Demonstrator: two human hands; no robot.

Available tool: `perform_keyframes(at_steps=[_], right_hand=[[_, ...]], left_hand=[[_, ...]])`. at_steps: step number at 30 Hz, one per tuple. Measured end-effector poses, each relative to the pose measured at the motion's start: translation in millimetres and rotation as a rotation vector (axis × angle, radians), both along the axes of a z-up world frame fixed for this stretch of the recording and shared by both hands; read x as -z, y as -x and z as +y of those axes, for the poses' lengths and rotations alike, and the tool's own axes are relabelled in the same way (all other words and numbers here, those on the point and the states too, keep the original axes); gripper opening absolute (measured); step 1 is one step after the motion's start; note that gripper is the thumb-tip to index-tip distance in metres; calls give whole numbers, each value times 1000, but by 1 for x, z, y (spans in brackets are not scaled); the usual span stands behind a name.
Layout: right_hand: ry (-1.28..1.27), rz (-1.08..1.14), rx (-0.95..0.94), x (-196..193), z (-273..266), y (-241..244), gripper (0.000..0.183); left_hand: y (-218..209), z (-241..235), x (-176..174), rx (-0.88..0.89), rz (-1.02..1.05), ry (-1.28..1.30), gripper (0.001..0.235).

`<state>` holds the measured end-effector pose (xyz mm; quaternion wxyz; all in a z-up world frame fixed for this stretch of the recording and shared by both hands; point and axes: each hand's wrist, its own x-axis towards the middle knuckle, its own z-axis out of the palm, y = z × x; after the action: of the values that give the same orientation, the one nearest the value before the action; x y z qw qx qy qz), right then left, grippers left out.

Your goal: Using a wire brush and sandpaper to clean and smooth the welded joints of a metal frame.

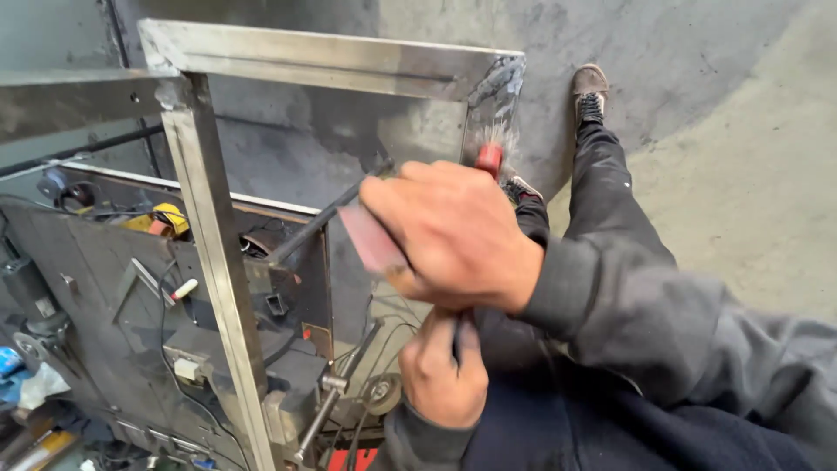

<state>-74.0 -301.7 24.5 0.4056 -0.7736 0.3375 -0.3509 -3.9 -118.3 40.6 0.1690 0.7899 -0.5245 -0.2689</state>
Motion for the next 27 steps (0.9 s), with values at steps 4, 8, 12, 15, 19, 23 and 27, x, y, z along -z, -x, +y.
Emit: perform_keyframes(at_steps=[4,8,12,15,19,23,27], right_hand=[[-126,-20,-132,-4,62,-4,25],[-174,54,-128,2,63,-9,30],[-45,85,29,-6,6,0,32],[-221,-26,-57,-7,56,-8,26],[-162,11,-88,-6,36,-4,28],[-163,-80,69,-18,2,0,17],[-399,-95,-233,-21,75,-7,23]], left_hand=[[-13,170,63,-100,-132,-89,25],[-9,162,23,-292,-254,-399,31],[2,19,8,8,82,-16,25],[-14,172,46,-108,-305,-171,24],[-5,99,42,-125,-136,34,28],[-1,48,4,12,-395,-156,33],[-63,321,99,-308,289,13,30]])
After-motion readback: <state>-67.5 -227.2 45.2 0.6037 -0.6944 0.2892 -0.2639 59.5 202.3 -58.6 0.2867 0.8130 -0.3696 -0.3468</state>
